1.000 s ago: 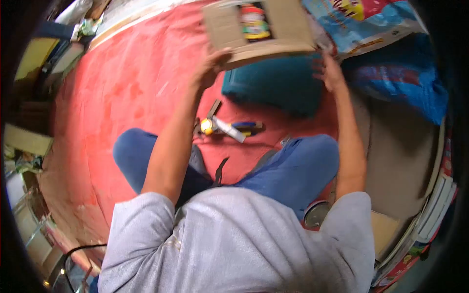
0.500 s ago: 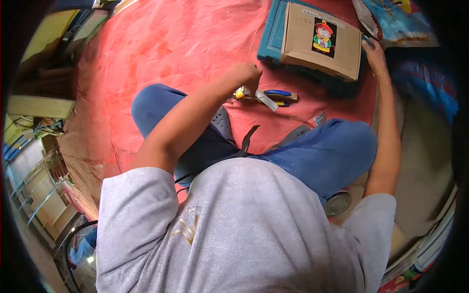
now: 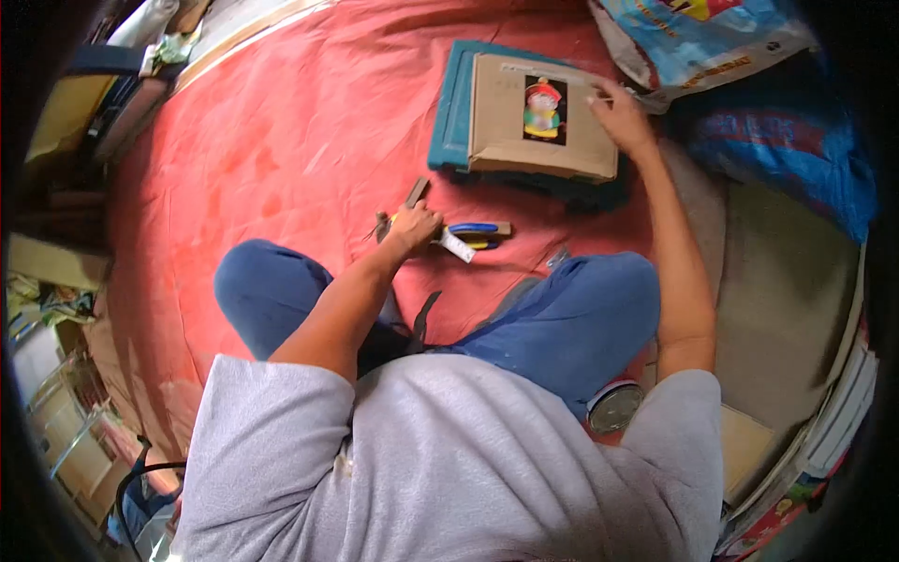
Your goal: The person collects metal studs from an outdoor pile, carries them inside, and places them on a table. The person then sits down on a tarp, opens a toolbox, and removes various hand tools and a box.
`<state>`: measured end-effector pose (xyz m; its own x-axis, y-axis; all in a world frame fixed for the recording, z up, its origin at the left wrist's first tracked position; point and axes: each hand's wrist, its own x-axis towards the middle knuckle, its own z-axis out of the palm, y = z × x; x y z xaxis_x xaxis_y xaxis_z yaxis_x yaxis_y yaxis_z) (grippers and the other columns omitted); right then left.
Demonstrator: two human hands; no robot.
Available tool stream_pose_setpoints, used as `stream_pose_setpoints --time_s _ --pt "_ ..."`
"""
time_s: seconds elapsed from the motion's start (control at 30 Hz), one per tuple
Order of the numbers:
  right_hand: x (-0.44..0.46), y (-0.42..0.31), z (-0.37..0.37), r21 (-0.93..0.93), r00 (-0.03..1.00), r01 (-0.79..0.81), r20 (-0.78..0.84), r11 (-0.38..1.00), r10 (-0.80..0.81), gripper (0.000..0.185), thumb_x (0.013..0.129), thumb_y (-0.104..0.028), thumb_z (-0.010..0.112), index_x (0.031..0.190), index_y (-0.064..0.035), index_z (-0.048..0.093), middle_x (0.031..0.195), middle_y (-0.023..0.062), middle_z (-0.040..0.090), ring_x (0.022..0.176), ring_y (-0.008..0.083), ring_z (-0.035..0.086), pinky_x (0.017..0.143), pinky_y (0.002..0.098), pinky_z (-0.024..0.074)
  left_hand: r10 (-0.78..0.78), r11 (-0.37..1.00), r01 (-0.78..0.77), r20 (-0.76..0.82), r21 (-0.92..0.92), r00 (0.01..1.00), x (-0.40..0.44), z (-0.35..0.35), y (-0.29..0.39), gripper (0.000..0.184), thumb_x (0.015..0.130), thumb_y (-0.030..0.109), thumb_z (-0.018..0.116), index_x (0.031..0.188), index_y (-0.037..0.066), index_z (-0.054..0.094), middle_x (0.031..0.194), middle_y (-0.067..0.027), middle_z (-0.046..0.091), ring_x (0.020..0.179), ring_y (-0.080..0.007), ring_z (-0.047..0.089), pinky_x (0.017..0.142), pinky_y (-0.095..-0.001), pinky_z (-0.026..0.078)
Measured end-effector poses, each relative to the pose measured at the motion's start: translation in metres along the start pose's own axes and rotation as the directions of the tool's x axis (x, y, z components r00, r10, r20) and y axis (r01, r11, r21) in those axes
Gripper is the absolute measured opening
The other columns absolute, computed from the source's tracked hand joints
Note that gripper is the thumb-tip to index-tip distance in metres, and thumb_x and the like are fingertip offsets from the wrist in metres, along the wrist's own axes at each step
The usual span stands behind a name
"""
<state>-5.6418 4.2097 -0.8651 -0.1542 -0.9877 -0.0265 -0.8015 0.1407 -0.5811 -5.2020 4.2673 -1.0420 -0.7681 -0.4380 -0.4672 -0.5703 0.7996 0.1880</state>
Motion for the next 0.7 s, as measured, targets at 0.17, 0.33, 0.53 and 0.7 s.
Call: stream_pose_setpoints --time_s 0.17,0.33,0.53,0.7 --pt "-0.003 -0.010 -0.003 -0.004 0.999 -0.032 -0.004 0.999 0.032 0.041 0.092 -0.026 0.062 0.122 0.0007 0.064 0.118 0.0221 0.067 0.112 0.0366 0.064 0.096 0.0412 0.0486 0.017 0.979 -0.008 -0.040 0.204 0.999 0.004 0.008 0.005 0.019 0.091 0.027 0.058 0.101 0.014 0.068 0.092 -0.0008 0.072 0.098 -0.0215 0.065 0.073 -0.0428 0.047" --pt "0.002 -0.020 -0.003 -0.028 0.993 0.111 -0.044 0.993 -0.112 0.033 0.093 -0.023 0.060 0.114 0.0019 0.066 0.115 0.0256 0.065 0.108 0.0425 0.062 0.092 0.0454 0.0491 0.029 0.979 -0.044 0.076 0.199 0.997 0.003 -0.024 0.012 0.020 0.092 0.023 0.056 0.100 0.012 0.071 0.097 -0.0025 0.073 0.100 -0.0222 0.064 0.080 -0.0454 0.045" --pt "0.001 -0.052 0.016 0.103 0.978 0.209 -0.042 0.972 -0.206 0.025 0.094 -0.018 0.058 0.108 0.0006 0.068 0.103 0.0257 0.068 0.101 0.0434 0.064 0.088 0.0475 0.0502 -0.017 0.974 0.028 -0.050 0.223 0.999 0.015 -0.002 0.006 0.022 0.090 0.026 0.057 0.088 0.018 0.078 0.089 0.0023 0.076 0.092 -0.0229 0.065 0.077 -0.0533 0.046" --pt "0.024 -0.049 0.026 0.051 0.963 0.245 0.102 0.968 -0.249 0.026 0.092 -0.020 0.063 0.109 -0.0017 0.070 0.105 0.0257 0.068 0.105 0.0388 0.066 0.095 0.0440 0.0496 -0.130 0.967 0.096 0.132 0.236 0.983 0.022 -0.023 0.003 0.021 0.088 0.028 0.061 0.091 0.018 0.079 0.090 0.0020 0.076 0.092 -0.0235 0.065 0.082 -0.0508 0.048"
